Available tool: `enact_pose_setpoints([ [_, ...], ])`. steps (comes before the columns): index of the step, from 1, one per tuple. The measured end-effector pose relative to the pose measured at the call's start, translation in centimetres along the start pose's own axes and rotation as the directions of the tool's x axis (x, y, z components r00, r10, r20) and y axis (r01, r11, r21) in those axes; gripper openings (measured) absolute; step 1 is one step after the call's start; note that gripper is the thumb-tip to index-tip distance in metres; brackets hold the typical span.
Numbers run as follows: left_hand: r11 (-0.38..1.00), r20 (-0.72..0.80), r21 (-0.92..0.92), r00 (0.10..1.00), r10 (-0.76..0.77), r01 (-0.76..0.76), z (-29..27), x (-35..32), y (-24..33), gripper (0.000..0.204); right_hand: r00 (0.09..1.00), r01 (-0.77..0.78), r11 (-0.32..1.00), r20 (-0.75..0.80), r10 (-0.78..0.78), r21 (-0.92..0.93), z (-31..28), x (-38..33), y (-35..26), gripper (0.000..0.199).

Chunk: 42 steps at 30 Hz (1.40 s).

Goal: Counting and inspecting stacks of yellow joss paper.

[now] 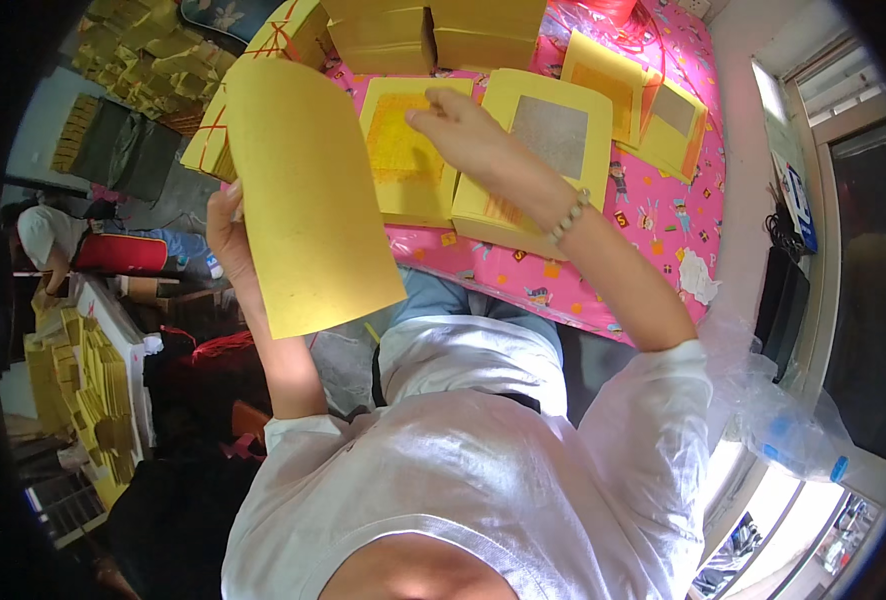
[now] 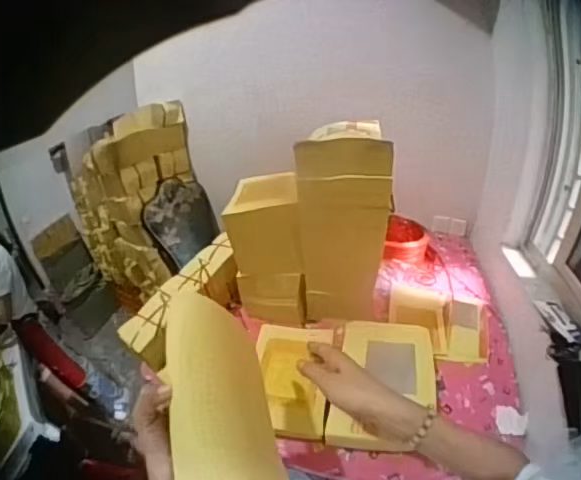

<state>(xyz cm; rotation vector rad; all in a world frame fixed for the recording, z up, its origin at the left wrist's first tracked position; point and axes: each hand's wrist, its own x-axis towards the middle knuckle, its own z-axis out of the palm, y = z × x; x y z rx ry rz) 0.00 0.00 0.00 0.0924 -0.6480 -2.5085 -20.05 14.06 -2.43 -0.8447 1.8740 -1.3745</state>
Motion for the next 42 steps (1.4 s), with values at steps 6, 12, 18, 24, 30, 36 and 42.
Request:
enact_pose_setpoints([
  [6, 0.963, -0.039, 0.01, 0.963, -0.267, 0.268, 5.5, 1.2, -3.5, 0.037, 0.994, -0.086, 0.967, -0.045, 0.1, 0.24, -1.5, -4.4, -0.3, 0.059],
  [12, 0.839, -0.043, 0.353, 0.903, -0.427, 0.414, 5.3, 4.4, -6.7, 0.018, 0.809, 0.508, 0.861, -0.341, -0.478, -0.002, -7.7, -5.3, -0.9, 0.053],
  [18, 0.692, -0.117, 0.503, 0.834, -0.539, 0.517, 7.7, 6.0, -8.5, 0.01, 0.9, 0.43, 0.888, -0.144, -0.41, 0.159, -11.5, -6.4, -0.8, 0.041],
  [24, 0.793, 0.318, 0.377, 0.737, -0.596, 0.479, 7.6, 9.1, -8.0, 0.048, 0.825, 0.514, 0.826, -0.397, -0.402, 0.233, -13.6, -6.2, 1.5, 0.028],
  [30, 0.821, 0.325, 0.568, 0.932, -0.161, -0.057, 4.7, 8.5, -10.0, 0.045, 0.722, 0.56, 0.784, -0.621, -0.304, 0.267, -14.1, -6.6, 3.2, 0.021],
  [36, 0.648, 0.298, 0.718, 0.953, 0.047, -0.256, 3.3, 7.6, -12.8, 0.038, 0.628, 0.571, 0.812, -0.701, -0.338, 0.12, -12.2, -7.9, 4.0, 0.018],
  [42, 0.671, 0.28, 0.695, 0.957, 0.08, -0.26, 1.2, 7.3, -14.0, 0.035, 0.617, 0.55, 0.835, -0.685, -0.387, 0.022, -10.8, -8.6, 5.8, 0.023],
])
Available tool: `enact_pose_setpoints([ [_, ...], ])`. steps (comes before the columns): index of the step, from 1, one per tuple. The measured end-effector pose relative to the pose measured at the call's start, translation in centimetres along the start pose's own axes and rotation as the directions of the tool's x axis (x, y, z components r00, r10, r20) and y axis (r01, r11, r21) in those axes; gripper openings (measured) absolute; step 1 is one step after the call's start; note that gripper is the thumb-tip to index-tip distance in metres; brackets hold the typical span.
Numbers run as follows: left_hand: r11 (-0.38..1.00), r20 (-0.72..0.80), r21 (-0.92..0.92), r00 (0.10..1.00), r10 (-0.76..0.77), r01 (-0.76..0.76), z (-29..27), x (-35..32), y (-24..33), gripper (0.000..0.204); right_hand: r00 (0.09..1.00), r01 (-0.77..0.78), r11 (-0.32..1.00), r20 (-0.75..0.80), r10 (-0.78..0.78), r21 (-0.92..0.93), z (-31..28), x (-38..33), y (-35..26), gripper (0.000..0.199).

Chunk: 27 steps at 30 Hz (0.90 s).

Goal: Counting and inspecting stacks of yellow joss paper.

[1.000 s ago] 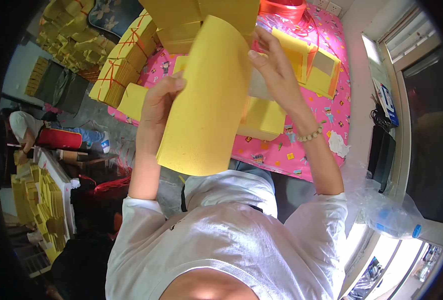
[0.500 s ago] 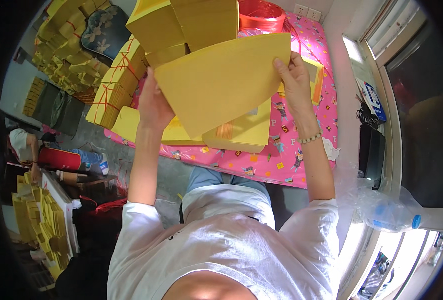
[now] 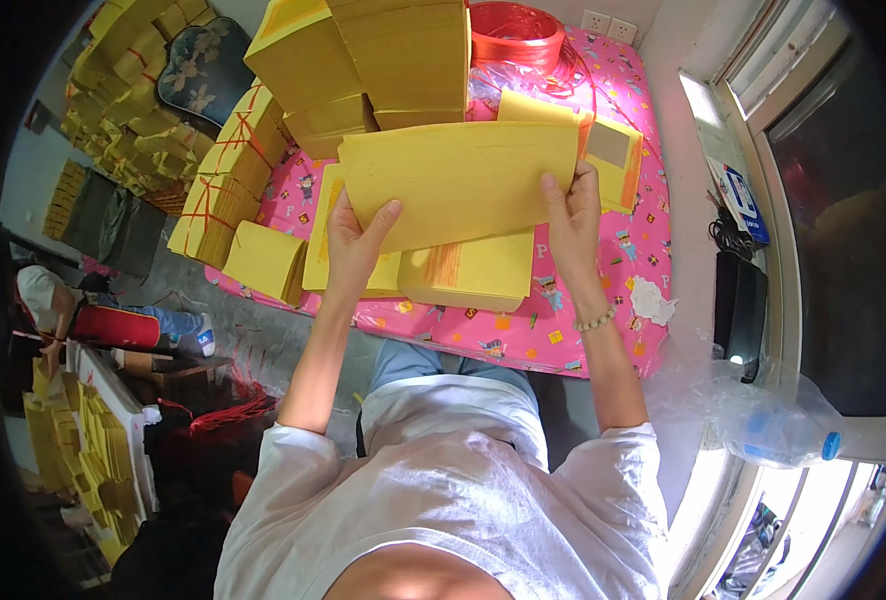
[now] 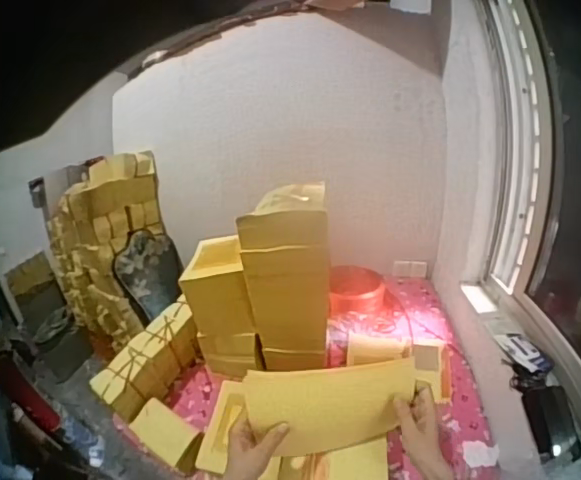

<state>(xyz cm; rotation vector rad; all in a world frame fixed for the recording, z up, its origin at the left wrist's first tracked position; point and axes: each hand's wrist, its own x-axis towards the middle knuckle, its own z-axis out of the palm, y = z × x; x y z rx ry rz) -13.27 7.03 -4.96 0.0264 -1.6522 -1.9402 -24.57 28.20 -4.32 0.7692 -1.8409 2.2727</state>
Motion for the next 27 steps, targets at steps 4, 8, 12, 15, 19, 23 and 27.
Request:
enact_pose_setpoints([
  [4, 0.994, 0.016, 0.104, 1.0, 0.026, -0.027, -0.3, -0.6, 0.1, 0.039, 1.0, 0.004, 0.999, 0.025, -0.003, -0.037, -0.4, -0.7, 0.3, 0.025],
  [8, 0.993, -0.037, 0.063, 0.994, 0.098, -0.096, 0.2, -1.4, -0.1, 0.043, 0.999, 0.033, 0.999, 0.025, -0.032, -0.043, -0.1, -1.4, 0.1, 0.023],
  [12, 0.997, -0.073, 0.045, 0.995, 0.066, -0.063, 0.8, -2.5, 0.3, 0.042, 0.999, 0.035, 0.996, -0.024, -0.037, -0.079, 0.5, -1.7, 0.0, 0.021],
  [15, 0.991, -0.072, 0.086, 0.992, 0.105, -0.099, 0.7, -2.1, -0.1, 0.041, 0.999, 0.021, 0.995, -0.044, -0.026, -0.097, 0.6, -1.7, -0.4, 0.021],
  [19, 0.994, -0.053, 0.031, 0.993, 0.109, -0.108, 0.5, -1.7, 0.1, 0.042, 0.998, -0.01, 0.998, -0.059, 0.006, -0.063, 0.5, -1.5, 0.3, 0.024],
  [23, 0.989, 0.032, -0.009, 0.988, 0.151, -0.15, -0.2, -0.7, 1.0, 0.044, 0.997, -0.042, 0.997, -0.066, 0.038, -0.064, 0.5, -0.5, 0.1, 0.027],
  [27, 0.993, 0.248, -0.097, 0.965, 0.082, -0.059, -0.1, -0.3, 2.4, 0.048, 0.983, -0.169, 0.96, 0.104, 0.149, 0.225, 2.1, 0.6, -0.7, 0.032],
])
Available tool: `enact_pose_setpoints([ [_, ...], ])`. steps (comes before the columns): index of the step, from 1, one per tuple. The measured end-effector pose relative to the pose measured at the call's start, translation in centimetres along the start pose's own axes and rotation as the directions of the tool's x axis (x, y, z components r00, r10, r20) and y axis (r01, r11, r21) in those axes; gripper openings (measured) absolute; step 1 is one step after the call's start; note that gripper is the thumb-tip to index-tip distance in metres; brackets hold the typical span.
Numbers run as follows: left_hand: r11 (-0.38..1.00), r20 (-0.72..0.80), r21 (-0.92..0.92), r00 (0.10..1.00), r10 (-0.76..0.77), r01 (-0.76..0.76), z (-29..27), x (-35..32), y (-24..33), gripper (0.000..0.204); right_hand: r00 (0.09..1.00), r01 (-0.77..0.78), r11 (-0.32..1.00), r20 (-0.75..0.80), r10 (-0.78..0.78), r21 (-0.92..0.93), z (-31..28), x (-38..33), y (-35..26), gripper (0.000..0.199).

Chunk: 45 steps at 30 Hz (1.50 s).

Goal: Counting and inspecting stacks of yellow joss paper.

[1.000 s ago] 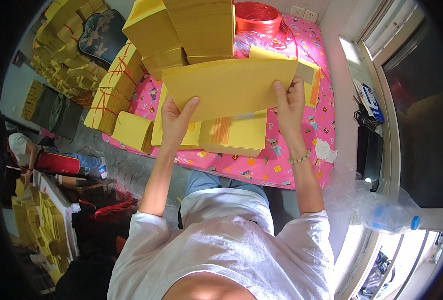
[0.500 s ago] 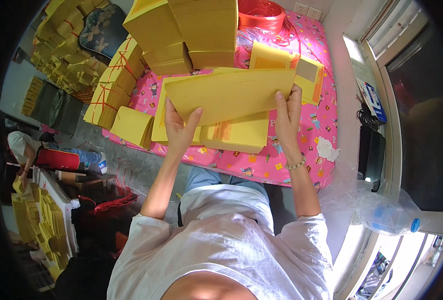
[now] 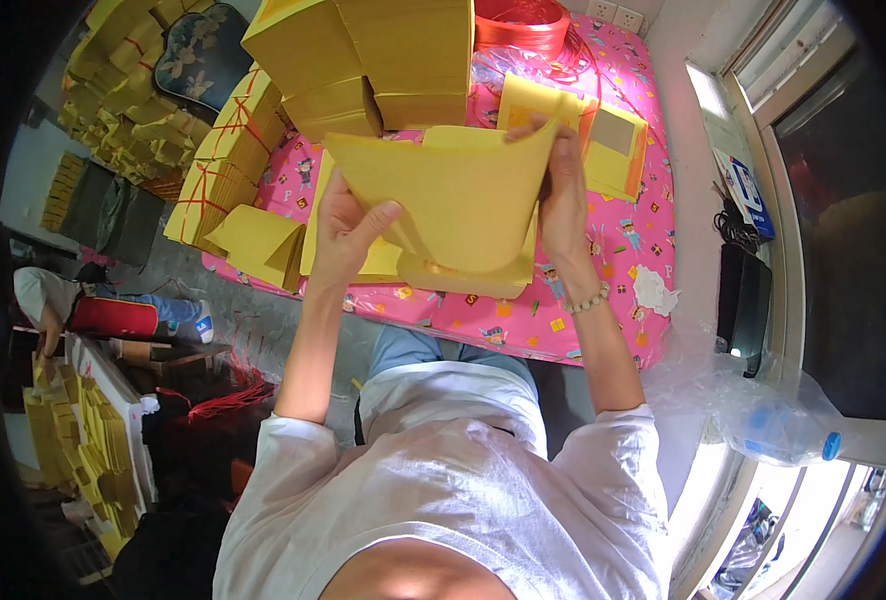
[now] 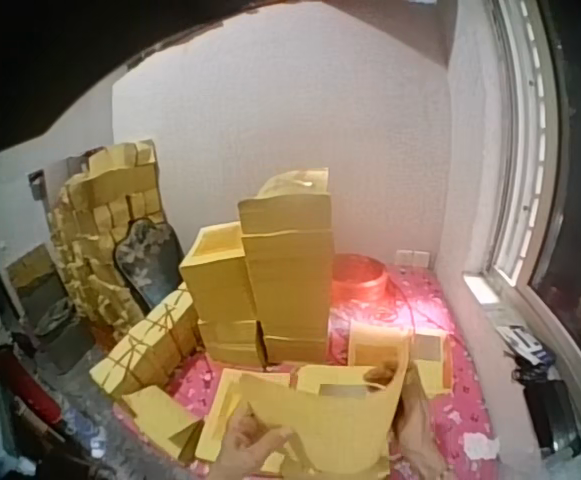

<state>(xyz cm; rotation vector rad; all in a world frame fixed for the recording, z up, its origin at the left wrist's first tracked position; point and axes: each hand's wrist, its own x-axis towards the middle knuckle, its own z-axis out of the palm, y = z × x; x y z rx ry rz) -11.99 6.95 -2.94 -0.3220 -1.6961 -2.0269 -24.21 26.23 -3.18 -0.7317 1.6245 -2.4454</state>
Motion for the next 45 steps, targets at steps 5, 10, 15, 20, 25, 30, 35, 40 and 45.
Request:
enact_pose_setpoints([
  [5, 0.98, 0.13, -0.166, 0.988, -0.088, 0.109, 2.9, 0.8, -0.5, 0.051, 0.955, -0.138, 0.988, 0.275, 0.113, 0.071, 4.1, -1.3, -0.5, 0.041],
  [10, 1.0, 0.133, -0.009, 0.991, -0.023, 0.025, 3.0, 0.9, -1.6, 0.049, 0.958, -0.08, 0.997, 0.275, 0.083, -0.02, 4.2, -1.7, 0.6, 0.042],
  [15, 0.972, 0.152, -0.142, 0.975, -0.164, 0.186, 2.7, 0.9, -1.2, 0.049, 0.962, -0.216, 0.968, 0.201, 0.187, 0.13, 2.8, -1.6, 0.6, 0.042],
  [20, 0.981, 0.036, -0.145, 0.992, -0.123, 0.127, 2.6, 1.8, -1.9, 0.048, 0.948, -0.311, 0.917, 0.149, 0.281, 0.249, 0.8, -1.2, 0.1, 0.043],
  [25, 0.998, -0.03, -0.033, 0.998, -0.049, 0.048, 2.5, 2.4, -3.8, 0.046, 0.957, 0.124, 0.957, 0.286, -0.045, -0.263, 1.0, -1.7, -0.6, 0.057],
  [30, 0.998, -0.135, 0.052, 0.991, 0.026, -0.019, 2.9, 2.4, -6.0, 0.047, 0.976, 0.132, 0.898, 0.213, -0.044, -0.42, 0.9, -1.7, 1.1, 0.054],
  [35, 0.989, -0.13, -0.005, 0.981, -0.145, 0.146, 3.1, 3.6, -4.5, 0.051, 0.988, 0.078, 0.951, 0.152, -0.033, -0.299, 0.9, -0.8, 1.3, 0.049],
  [40, 0.931, 0.001, -0.021, 0.931, -0.364, 0.364, 2.4, 4.8, -3.3, 0.043, 0.982, -0.134, 0.955, 0.094, 0.163, -0.264, 1.1, 0.1, 0.4, 0.043],
  [45, 0.843, -0.001, -0.096, 0.847, -0.531, 0.529, 2.9, 5.4, -2.8, 0.038, 0.951, -0.298, 0.948, 0.05, 0.305, -0.109, 1.1, 0.1, 0.2, 0.037],
])
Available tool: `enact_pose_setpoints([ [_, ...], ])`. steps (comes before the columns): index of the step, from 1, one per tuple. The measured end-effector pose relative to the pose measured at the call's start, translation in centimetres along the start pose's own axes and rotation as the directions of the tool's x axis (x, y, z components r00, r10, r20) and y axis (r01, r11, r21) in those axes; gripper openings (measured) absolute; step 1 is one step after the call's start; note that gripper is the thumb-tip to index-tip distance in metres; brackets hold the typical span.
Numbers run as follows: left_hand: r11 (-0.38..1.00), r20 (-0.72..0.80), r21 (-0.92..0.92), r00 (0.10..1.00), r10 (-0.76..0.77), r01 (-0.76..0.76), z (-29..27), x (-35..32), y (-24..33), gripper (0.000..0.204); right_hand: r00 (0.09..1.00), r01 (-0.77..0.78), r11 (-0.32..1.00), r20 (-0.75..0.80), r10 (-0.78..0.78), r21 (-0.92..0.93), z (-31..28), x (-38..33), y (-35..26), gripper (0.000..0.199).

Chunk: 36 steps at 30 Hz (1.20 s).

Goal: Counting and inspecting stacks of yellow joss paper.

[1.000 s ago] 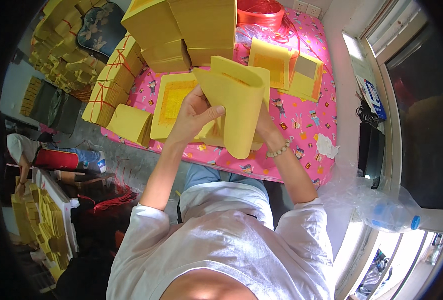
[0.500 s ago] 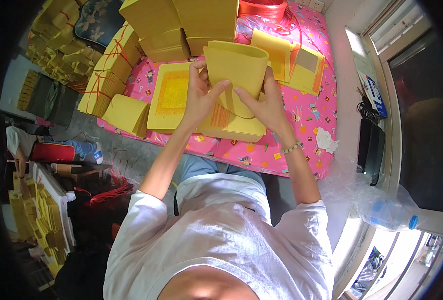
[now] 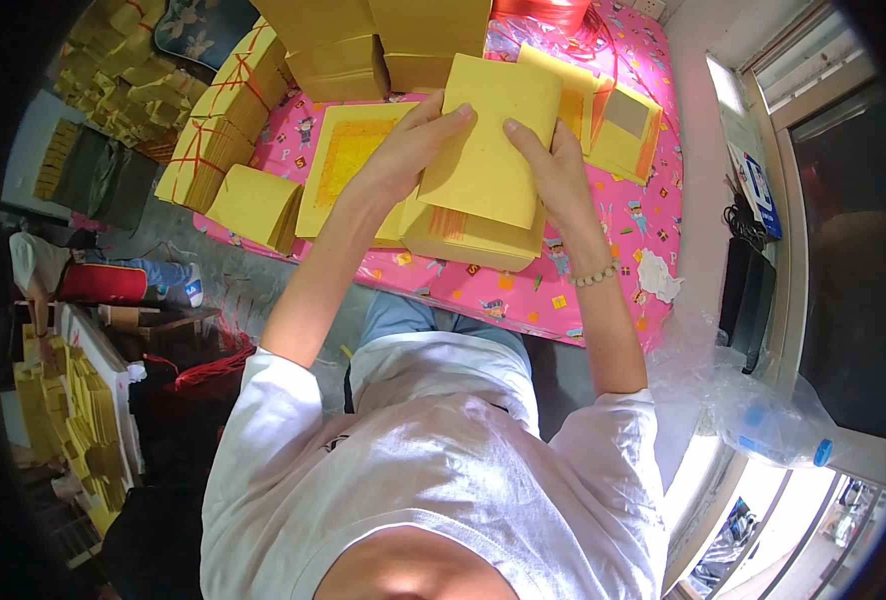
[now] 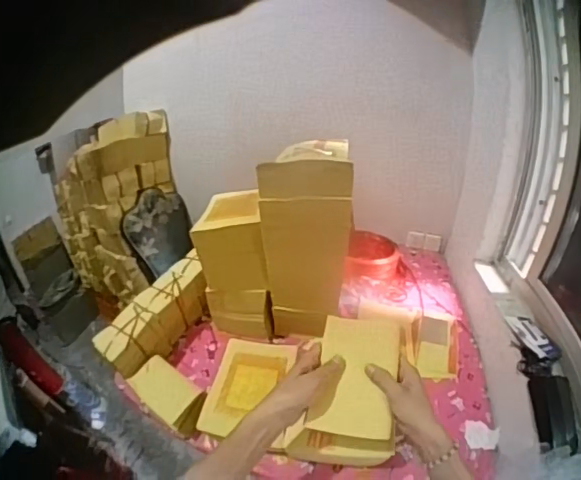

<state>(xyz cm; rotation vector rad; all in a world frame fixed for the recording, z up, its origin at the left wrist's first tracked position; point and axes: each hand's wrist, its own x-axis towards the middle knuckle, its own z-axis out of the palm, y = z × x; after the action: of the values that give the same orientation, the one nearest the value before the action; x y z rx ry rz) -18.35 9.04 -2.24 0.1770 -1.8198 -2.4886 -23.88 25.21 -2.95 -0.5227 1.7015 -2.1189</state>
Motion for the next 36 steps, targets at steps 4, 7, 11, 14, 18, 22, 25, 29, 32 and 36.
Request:
enact_pose_setpoints([
  [4, 0.999, 0.01, -0.031, 0.999, -0.044, 0.044, 0.0, 0.4, -0.2, 0.036, 0.995, -0.1, 0.99, -0.008, 0.102, 0.101, -0.2, 0.0, 0.0, 0.035],
  [7, 0.998, 0.012, -0.025, 0.999, -0.049, 0.049, 0.0, 0.6, -0.3, 0.035, 0.992, -0.124, 0.988, 0.009, 0.124, 0.09, -0.3, 0.0, 0.1, 0.038],
  [11, 0.998, 0.022, -0.019, 0.998, -0.057, 0.058, -0.1, 0.7, -0.3, 0.033, 0.989, -0.145, 0.984, 0.011, 0.145, 0.1, -0.4, 0.0, 0.1, 0.038],
  [14, 0.998, 0.015, -0.01, 0.998, -0.055, 0.056, 0.2, 0.5, -0.1, 0.031, 0.989, -0.145, 0.983, -0.003, 0.146, 0.109, -0.4, 0.0, 0.2, 0.038],
  [18, 0.998, -0.012, 0.001, 0.998, -0.06, 0.06, 0.2, 0.3, -0.1, 0.034, 0.997, -0.079, 0.996, -0.011, 0.079, 0.042, -0.1, -0.1, 0.1, 0.036],
  [22, 1.0, -0.005, -0.015, 1.0, 0.019, -0.019, 0.7, -0.5, -0.6, 0.033, 0.997, 0.042, 0.993, -0.054, -0.048, -0.109, 0.0, -0.7, 0.2, 0.036],
  [25, 0.998, -0.047, -0.027, 0.997, 0.057, -0.058, 1.4, -1.5, -0.7, 0.034, 0.993, 0.106, 0.982, -0.029, -0.112, -0.159, 0.0, -1.0, 0.4, 0.039],
  [29, 0.959, -0.062, -0.021, 0.957, 0.282, -0.283, 1.9, -2.5, -1.5, 0.026, 0.986, 0.159, 0.97, -0.023, -0.166, -0.183, 0.9, -2.3, -0.3, 0.041],
  [32, 0.921, -0.057, -0.004, 0.92, 0.388, -0.389, 2.1, -3.0, -2.2, 0.026, 0.976, 0.211, 0.954, -0.01, -0.218, -0.212, 0.9, -2.9, -0.3, 0.043],
  [36, 0.886, -0.065, 0.02, 0.884, 0.463, -0.462, 2.3, -4.1, -2.5, 0.028, 0.98, 0.2, 0.963, 0.031, -0.198, -0.179, 0.8, -3.9, -0.4, 0.042],
])
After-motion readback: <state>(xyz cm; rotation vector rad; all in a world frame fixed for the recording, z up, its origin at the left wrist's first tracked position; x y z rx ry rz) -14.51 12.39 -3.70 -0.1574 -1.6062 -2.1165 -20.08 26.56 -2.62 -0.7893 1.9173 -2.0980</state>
